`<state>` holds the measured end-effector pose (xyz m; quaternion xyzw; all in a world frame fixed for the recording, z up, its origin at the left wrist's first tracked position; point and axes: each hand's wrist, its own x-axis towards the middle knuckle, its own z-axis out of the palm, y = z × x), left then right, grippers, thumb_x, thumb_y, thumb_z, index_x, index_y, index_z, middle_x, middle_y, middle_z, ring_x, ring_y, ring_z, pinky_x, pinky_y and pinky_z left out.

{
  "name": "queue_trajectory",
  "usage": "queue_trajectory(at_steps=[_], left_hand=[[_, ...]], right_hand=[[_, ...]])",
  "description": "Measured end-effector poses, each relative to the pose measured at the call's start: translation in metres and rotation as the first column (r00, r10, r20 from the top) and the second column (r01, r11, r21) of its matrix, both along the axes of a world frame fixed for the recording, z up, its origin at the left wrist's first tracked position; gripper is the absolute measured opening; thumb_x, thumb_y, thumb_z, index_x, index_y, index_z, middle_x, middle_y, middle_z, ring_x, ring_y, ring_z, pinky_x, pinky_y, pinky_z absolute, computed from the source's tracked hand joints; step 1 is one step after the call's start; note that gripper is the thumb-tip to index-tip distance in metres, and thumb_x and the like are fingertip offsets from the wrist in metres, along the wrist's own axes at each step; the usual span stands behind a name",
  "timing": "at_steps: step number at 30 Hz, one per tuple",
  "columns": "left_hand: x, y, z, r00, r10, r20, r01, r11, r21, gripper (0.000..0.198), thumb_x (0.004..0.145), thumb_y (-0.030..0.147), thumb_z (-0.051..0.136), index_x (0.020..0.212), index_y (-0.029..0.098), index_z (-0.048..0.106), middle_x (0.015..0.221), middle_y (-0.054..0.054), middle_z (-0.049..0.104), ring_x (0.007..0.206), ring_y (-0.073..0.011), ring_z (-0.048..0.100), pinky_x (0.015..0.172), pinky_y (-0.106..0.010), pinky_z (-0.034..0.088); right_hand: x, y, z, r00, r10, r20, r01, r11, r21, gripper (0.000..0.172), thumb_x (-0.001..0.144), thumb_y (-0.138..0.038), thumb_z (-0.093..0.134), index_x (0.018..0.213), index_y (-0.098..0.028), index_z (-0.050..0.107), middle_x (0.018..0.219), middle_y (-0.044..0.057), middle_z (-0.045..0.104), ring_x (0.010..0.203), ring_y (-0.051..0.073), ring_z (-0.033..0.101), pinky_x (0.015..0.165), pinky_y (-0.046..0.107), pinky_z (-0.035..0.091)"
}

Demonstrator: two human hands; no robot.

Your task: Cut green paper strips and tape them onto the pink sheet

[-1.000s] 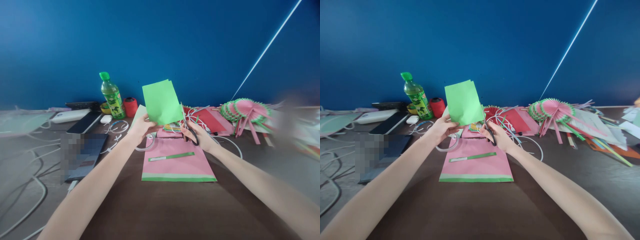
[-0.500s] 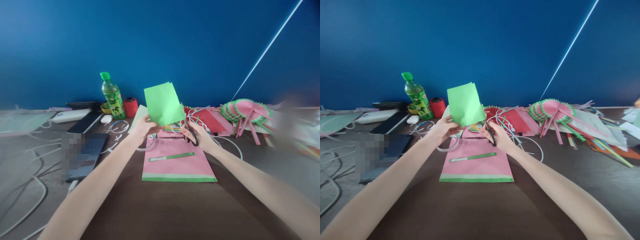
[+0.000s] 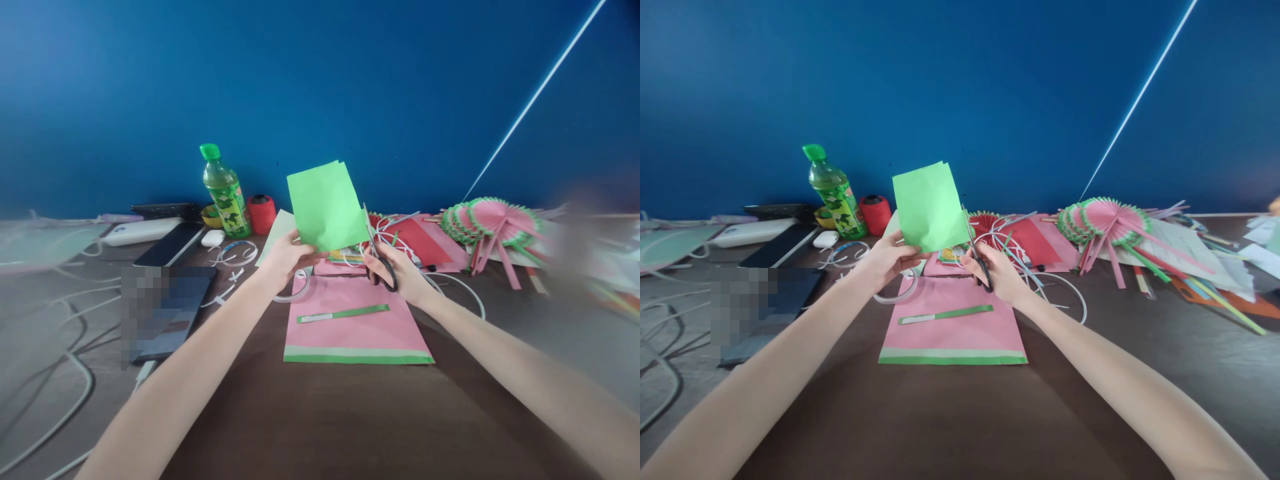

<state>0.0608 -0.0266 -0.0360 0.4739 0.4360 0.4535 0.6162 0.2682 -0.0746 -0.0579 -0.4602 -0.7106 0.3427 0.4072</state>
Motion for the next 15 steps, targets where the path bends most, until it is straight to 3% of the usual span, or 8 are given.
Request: queue_trajectory(at_steps=[15], left_hand=[[0.0000, -0.0003, -0.0003, 1.000, -0.006, 0.006, 0.006, 1.000, -0.006, 0.031, 0.065, -0.001, 0.054, 0.092, 0.013, 0.053, 0.078, -0.005, 0.068, 0.061, -0.0138, 0.067, 0.051, -0.016, 0.051]], right_hand=[[-0.0016, 0.0003, -0.0007, 1.000, -0.016, -0.021, 0.016, 1.000, 0.010, 0.034, 0.077, -0.052, 0.053, 0.072, -0.020, 0.043, 0.052, -0.006, 0.041, 0.047, 0.009, 0.044, 0.049, 0.023, 0.037]])
